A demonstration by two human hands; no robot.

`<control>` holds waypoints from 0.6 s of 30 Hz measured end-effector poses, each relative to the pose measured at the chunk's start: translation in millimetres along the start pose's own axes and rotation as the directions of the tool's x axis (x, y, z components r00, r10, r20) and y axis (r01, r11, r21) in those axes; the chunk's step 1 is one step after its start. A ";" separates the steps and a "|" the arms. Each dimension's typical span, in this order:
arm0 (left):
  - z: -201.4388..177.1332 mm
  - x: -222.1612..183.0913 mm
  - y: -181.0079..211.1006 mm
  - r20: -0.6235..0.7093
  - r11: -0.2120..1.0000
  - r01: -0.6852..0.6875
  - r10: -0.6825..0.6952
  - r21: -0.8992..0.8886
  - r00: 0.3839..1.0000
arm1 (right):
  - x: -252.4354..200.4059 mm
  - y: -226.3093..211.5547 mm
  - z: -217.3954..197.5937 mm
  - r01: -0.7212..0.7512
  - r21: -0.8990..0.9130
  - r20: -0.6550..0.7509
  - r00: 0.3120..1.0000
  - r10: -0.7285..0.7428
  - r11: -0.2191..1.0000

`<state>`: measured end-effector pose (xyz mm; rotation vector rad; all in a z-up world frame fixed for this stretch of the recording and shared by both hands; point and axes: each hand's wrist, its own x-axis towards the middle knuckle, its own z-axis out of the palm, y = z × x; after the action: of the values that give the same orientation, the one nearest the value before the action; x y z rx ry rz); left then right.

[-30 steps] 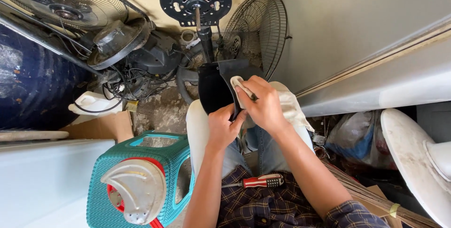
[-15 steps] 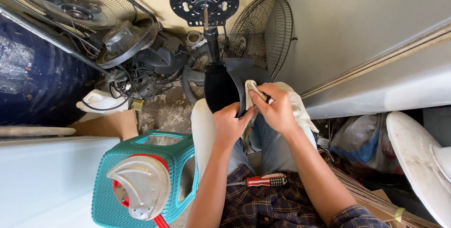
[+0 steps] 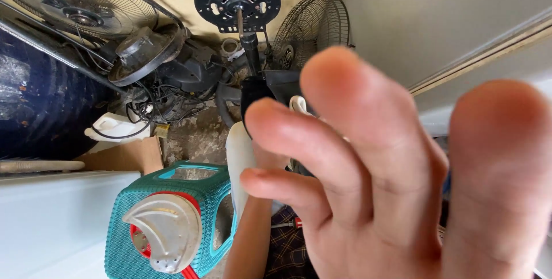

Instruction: Cleaning the motor housing and internal components of an electric fan using a cloth and a screwdriver.

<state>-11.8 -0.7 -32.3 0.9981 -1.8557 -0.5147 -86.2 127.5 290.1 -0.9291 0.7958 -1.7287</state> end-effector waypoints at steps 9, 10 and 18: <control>-27.4 -32.2 -26.4 0.029 0.996 0.020 -0.023 0.090 0.999 | -12.6 9.9 4.2 -0.105 -0.152 -0.072 0.993 0.095 0.983; -31.5 -30.5 -28.0 0.025 0.995 0.017 -0.019 0.102 0.999 | -11.2 11.0 4.7 -0.110 -0.167 -0.074 0.992 0.099 0.980; -48.8 -11.2 -45.6 0.053 0.987 -0.047 0.039 0.156 0.998 | 29.3 61.5 -17.2 -0.143 -0.296 -0.164 0.982 0.098 0.944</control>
<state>52.7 -15.0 -47.0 1.0552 -1.9825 -0.3746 -80.3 82.5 236.5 -0.9422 1.2211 -1.6057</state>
